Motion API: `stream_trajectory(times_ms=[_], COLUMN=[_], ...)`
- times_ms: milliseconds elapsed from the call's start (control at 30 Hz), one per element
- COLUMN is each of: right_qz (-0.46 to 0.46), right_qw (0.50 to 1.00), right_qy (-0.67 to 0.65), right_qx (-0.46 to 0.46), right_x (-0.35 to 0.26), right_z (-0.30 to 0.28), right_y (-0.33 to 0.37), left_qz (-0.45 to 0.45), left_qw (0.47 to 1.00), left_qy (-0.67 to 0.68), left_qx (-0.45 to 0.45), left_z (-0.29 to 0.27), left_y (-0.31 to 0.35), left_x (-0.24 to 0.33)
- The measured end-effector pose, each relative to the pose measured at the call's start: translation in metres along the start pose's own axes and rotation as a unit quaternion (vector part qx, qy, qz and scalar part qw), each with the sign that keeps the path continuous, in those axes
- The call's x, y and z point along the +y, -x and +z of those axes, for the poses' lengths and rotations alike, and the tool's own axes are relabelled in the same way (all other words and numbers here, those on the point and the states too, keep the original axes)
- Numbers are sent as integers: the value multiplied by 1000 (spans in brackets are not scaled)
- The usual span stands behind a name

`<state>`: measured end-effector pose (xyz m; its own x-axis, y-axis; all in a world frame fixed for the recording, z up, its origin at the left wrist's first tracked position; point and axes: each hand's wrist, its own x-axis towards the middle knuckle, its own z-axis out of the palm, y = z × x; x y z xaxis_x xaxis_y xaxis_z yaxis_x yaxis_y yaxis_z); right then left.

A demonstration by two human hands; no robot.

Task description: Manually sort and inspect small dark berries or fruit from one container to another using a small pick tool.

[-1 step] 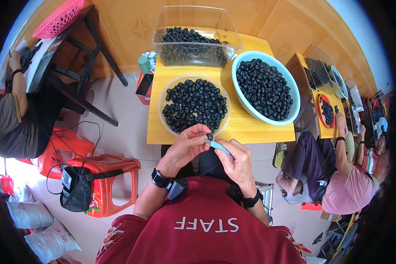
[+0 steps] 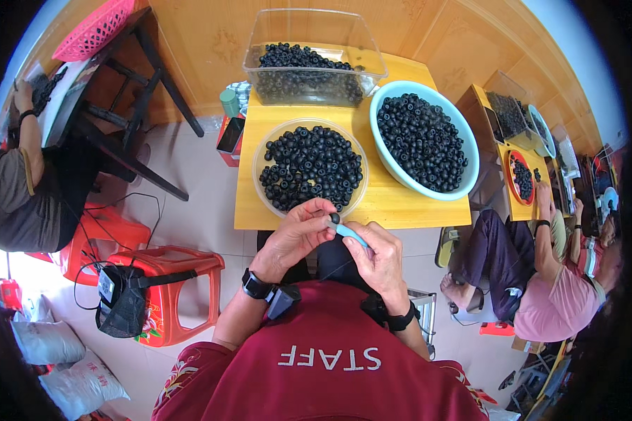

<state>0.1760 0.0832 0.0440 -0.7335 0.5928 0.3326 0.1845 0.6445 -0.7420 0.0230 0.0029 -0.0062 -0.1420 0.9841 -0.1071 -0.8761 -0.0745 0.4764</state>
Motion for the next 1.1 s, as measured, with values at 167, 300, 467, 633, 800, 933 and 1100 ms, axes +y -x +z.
stream_trajectory(times_ms=[167, 300, 467, 633, 800, 933, 1100], right_qz=[1, -4, 3, -6, 2, -1, 45], right_qw=[1000, 1000, 1000, 1000, 999, 998, 988], right_qy=[9, 6, 6, 9, 33, 45, 112], right_qx=[13, 18, 15, 24, 26, 35, 93], right_x=[0, 1, 0, 2, 5, 8, 55], right_z=[-3, -4, -4, -5, -9, -13, -13], right_y=[2, 2, 3, 4, 8, 12, 20], left_qz=[-9, -4, 1, -10, -18, -24, -43], left_qw=[1000, 1000, 1000, 1000, 1000, 999, 997], left_qy=[19, 12, 9, 14, -13, -30, -25], left_qx=[-10, -1, -1, -10, -9, -22, -66], left_z=[0, 0, 2, 2, 5, 5, 22], left_y=[-1, 0, 1, -1, -4, -7, 0], left_x=[-3, -4, -3, -3, -5, -9, -5])
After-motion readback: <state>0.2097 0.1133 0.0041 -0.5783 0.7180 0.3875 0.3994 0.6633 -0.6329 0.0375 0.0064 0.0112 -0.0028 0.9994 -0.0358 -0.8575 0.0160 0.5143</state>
